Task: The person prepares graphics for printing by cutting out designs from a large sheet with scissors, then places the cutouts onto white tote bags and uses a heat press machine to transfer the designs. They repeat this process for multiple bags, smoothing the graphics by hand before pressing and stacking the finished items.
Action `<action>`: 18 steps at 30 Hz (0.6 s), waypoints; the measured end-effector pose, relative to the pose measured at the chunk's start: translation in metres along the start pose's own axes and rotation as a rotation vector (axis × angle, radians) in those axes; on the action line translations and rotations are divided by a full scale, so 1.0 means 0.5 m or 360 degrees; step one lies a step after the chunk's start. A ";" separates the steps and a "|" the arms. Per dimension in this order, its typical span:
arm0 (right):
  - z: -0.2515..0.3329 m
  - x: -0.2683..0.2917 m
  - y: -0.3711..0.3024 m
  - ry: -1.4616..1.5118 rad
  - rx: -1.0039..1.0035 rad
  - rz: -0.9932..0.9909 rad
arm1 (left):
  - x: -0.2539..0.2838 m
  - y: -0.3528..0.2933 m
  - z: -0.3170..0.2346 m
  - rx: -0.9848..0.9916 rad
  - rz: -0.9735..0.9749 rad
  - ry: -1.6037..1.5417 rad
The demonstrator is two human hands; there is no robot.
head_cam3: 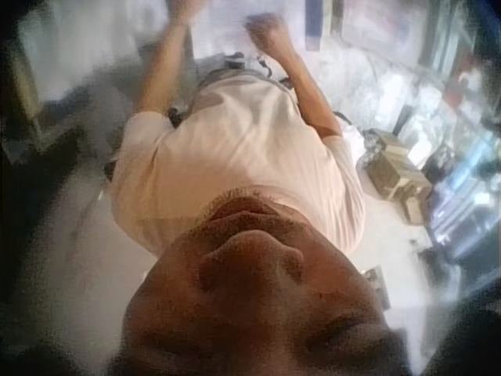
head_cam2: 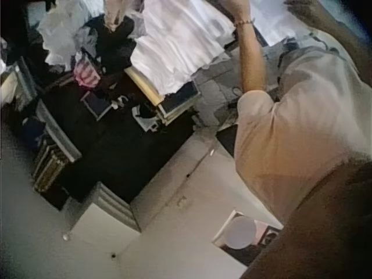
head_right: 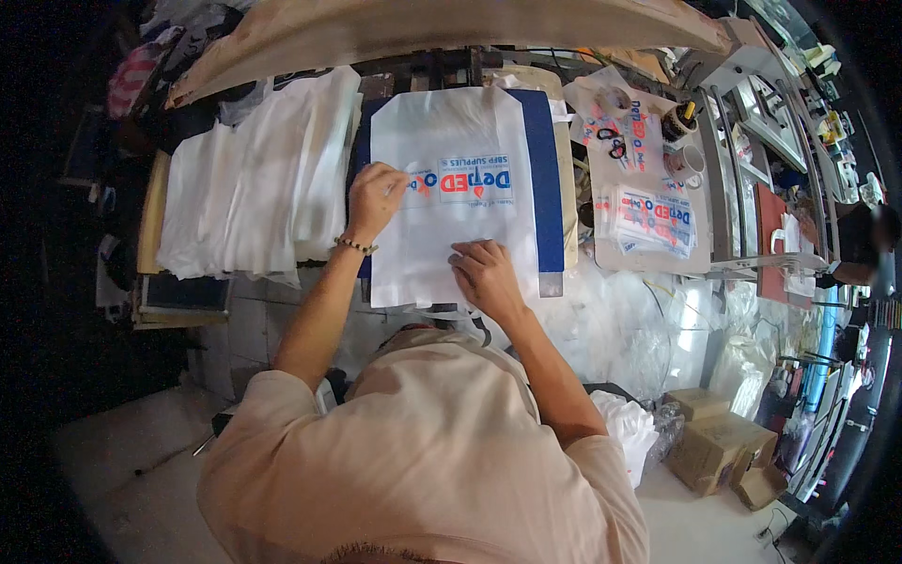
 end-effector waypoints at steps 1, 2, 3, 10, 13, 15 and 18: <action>-0.001 0.004 -0.002 0.0001 -0.0006 -0.0004 | 0.011 0.001 0.018 0.0311 -0.0105 -0.0220; -0.008 0.007 0.002 -0.0001 -0.0009 -0.0010 | 0.018 -0.005 0.041 0.0622 -0.0210 -0.0441; -0.011 0.008 0.011 0.0125 0.0063 0.0007 | 0.026 -0.004 0.050 0.0615 -0.0208 -0.0442; 0.023 0.380 0.159 0.0036 -0.0055 -0.0270 | 0.338 0.006 0.024 0.0599 -0.1156 -0.0855; 0.096 0.564 0.222 -0.0196 0.0167 -0.0619 | 0.533 0.006 -0.138 -0.0169 -0.1470 -0.0514; 0.163 0.639 0.226 -0.0282 0.0260 -0.0779 | 0.655 0.077 -0.309 -0.0886 -0.1184 -0.0584; 0.222 0.642 0.251 -0.0399 0.0499 -0.0767 | 0.703 0.307 -0.450 -0.1113 -0.0885 -0.0180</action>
Point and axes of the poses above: each hand's wrist, its own y-axis towards the middle knuckle, its own x-axis out of the back of the hand, z = x × y, the point moved 8 cm from there along y, towards the middle knuckle, and after that the axes turned 9 degrees about -y, right-handed, at the moved point
